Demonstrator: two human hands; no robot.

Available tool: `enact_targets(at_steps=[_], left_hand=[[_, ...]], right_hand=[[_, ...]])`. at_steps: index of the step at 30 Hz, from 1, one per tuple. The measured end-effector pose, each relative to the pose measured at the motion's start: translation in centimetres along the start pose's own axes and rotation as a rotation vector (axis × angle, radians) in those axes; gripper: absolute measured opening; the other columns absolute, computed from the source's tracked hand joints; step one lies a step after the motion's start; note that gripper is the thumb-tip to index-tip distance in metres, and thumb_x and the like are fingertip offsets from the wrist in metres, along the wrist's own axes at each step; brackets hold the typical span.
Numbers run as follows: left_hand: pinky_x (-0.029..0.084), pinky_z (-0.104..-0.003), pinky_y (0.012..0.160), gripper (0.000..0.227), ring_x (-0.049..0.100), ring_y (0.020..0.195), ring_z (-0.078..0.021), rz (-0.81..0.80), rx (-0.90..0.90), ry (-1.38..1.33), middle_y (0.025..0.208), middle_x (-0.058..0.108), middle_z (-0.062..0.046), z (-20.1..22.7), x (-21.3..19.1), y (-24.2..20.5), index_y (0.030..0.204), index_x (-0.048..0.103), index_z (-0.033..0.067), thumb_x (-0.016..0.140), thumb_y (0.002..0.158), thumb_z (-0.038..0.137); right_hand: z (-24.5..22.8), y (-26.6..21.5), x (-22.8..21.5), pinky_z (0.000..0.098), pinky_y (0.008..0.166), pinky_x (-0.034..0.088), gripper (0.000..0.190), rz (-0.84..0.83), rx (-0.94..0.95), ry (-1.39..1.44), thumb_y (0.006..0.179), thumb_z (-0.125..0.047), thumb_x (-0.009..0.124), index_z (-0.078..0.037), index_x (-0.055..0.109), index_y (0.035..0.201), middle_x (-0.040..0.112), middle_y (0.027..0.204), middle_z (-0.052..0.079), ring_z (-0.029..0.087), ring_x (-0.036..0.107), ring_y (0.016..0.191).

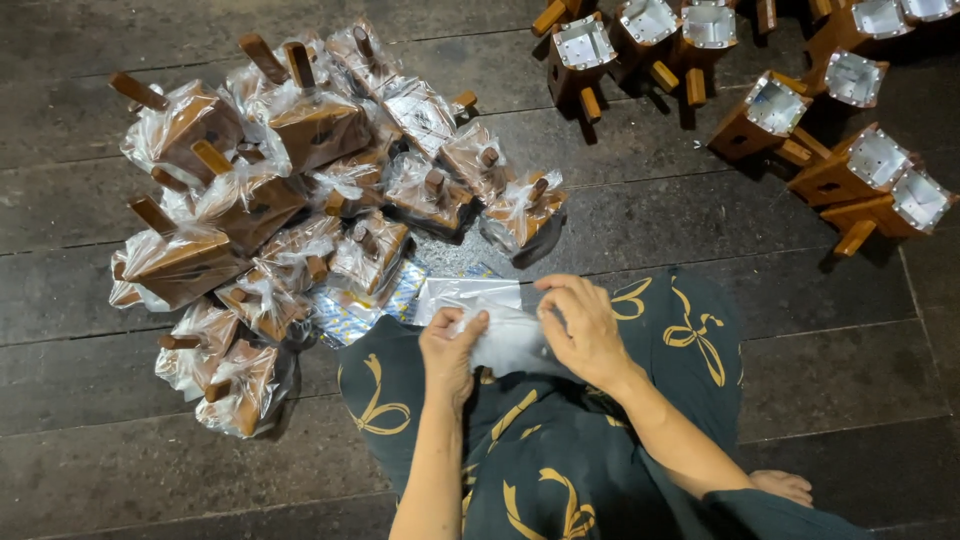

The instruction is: Packaging small wooden decorative items into individual plastic bags while sitting on the floor.

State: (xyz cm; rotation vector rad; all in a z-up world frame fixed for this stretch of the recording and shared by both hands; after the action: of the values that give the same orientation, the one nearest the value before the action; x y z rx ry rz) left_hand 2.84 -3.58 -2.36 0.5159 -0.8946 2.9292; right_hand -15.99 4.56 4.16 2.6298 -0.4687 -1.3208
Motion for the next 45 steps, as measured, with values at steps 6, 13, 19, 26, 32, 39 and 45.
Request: enact_targets(at_steps=[6, 13, 19, 26, 32, 39, 45], left_hand=[[0.049, -0.020, 0.052, 0.034, 0.059, 0.059, -0.0057, -0.083, 0.188, 0.339, 0.062, 0.066, -0.002, 1.9, -0.9, 0.7, 0.075, 0.066, 0.0073, 0.098, 0.065, 0.006], [0.049, -0.019, 0.052, 0.036, 0.059, 0.058, -0.0060, -0.198, 0.078, 0.267, 0.064, 0.065, -0.003, 1.8, 1.4, -1.0, 0.076, 0.063, 0.0062, 0.098, 0.067, 0.007], [0.048, -0.017, 0.053, 0.032, 0.058, 0.060, -0.0041, -0.147, 0.114, 0.286, 0.066, 0.064, 0.000, 2.1, -0.3, -0.3, 0.077, 0.066, 0.0055, 0.096, 0.066, 0.004], [0.042, -0.017, 0.057, 0.025, 0.052, 0.059, -0.0030, 0.306, 0.443, 0.334, 0.065, 0.060, 0.003, 4.2, -6.1, 3.0, 0.078, 0.064, 0.0130, 0.086, 0.073, 0.002], [0.055, -0.031, 0.066, 0.020, 0.072, 0.067, -0.0216, 0.215, 0.894, 0.825, 0.068, 0.072, 0.000, 4.9, -2.0, -0.5, 0.072, 0.068, 0.0195, 0.085, 0.070, 0.009], [0.054, -0.032, 0.064, 0.016, 0.066, 0.064, -0.0220, -0.267, 1.138, 0.902, 0.069, 0.064, 0.000, 4.2, 3.2, -3.7, 0.078, 0.067, 0.0158, 0.077, 0.079, 0.003], [0.054, -0.033, 0.066, 0.020, 0.067, 0.067, -0.0226, -0.299, 1.135, 0.845, 0.072, 0.066, 0.001, 5.3, 4.0, -5.0, 0.075, 0.065, 0.0162, 0.078, 0.078, 0.001]], right_hand=[[0.2, 0.3, -0.4, 0.0342, 0.088, 0.044, 0.015, -0.010, 0.034, 0.085, 0.089, -0.030, 0.074, -0.025, 0.069, 0.102, 0.067, 0.120, -0.005, 0.019, 0.063, 0.111], [-1.9, 0.1, 0.4, 0.0334, 0.088, 0.043, 0.003, -0.017, -0.021, 0.156, 0.090, -0.025, 0.074, -0.023, 0.072, 0.089, 0.071, 0.114, -0.005, 0.021, 0.063, 0.108], [-0.8, -0.1, -0.2, 0.0346, 0.088, 0.042, 0.008, 0.053, -0.019, 0.059, 0.088, -0.024, 0.076, -0.023, 0.071, 0.081, 0.071, 0.113, -0.005, 0.018, 0.064, 0.107], [4.2, -2.2, -0.5, 0.0323, 0.086, 0.044, 0.009, 0.067, 0.100, -0.079, 0.087, -0.026, 0.075, -0.026, 0.070, 0.080, 0.073, 0.106, -0.013, 0.016, 0.068, 0.100], [-1.6, 0.0, -2.9, 0.0453, 0.090, 0.050, 0.017, 0.180, 0.067, 0.028, 0.083, -0.005, 0.071, -0.011, 0.064, 0.097, 0.060, 0.133, 0.010, 0.037, 0.066, 0.112], [-5.2, 1.3, -2.3, 0.0433, 0.097, 0.041, 0.015, 0.060, -0.372, -0.064, 0.085, -0.026, 0.075, -0.017, 0.068, 0.076, 0.065, 0.129, 0.003, 0.031, 0.058, 0.125], [-2.7, -0.2, -0.2, 0.0389, 0.076, 0.052, 0.016, 0.005, -0.300, -0.048, 0.096, -0.020, 0.062, -0.011, 0.061, 0.082, 0.069, 0.107, 0.005, 0.030, 0.068, 0.090]])
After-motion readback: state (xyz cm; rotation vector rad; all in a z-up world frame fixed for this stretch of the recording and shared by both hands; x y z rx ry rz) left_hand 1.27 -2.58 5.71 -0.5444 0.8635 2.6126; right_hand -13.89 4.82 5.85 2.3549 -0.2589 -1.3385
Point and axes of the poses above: each hand's wrist, its own y-axis towards the middle knuckle, its own x-axis out of the palm, z = x × y, the point moved 1 cm from there along y, towards the middle knuckle
